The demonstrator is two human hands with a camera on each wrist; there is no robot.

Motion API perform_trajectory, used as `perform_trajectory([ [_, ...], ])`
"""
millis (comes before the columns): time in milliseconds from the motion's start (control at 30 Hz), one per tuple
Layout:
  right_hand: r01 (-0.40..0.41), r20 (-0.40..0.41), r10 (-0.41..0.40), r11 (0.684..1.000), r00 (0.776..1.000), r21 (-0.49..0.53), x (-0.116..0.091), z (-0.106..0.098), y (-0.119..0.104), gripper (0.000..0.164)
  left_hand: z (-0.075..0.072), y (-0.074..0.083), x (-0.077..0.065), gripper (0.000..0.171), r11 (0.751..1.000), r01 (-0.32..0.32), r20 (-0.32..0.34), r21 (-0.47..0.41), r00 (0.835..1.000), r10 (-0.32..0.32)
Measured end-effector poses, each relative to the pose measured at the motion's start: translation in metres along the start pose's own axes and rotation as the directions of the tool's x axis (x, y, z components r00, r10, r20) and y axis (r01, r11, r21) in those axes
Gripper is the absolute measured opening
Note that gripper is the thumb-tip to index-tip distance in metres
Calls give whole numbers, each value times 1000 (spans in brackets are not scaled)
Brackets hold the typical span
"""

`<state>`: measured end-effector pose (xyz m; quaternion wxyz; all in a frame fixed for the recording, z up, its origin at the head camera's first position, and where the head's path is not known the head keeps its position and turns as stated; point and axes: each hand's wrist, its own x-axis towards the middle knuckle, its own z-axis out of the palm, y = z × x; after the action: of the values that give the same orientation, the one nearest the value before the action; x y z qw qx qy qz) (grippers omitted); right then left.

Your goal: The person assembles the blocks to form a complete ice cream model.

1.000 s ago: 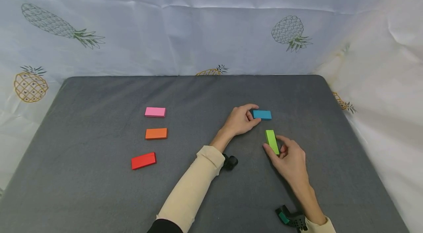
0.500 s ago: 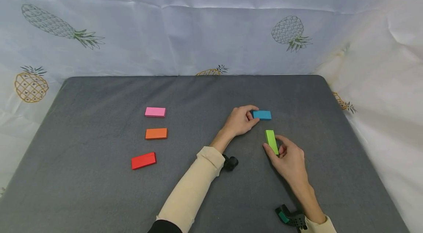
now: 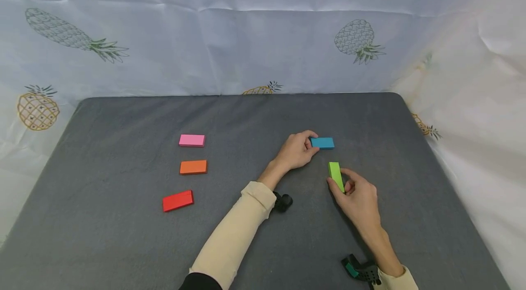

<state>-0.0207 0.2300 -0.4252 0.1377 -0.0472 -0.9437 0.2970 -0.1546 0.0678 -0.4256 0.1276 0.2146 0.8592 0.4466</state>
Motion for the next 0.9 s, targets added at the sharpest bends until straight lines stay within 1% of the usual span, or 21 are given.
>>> perform_trajectory([
  [233,13,9,-13,1000,1000,-11,1,-1,0,37,-4,1,-2,36,1000,5,21,5,1000,-6],
  [433,8,29,-7,1000,1000,-22,1,-2,-1,36,-7,1,-2,37,1000,-4,31,-20,999,4],
  [633,9,18,-9,1000,1000,-26,1,0,-1,35,-9,1,-3,37,999,-4,33,-45,999,5],
  [900,40,2,-40,999,999,-9,0,-1,-2,33,-12,2,-8,36,999,-23,32,-41,999,24],
])
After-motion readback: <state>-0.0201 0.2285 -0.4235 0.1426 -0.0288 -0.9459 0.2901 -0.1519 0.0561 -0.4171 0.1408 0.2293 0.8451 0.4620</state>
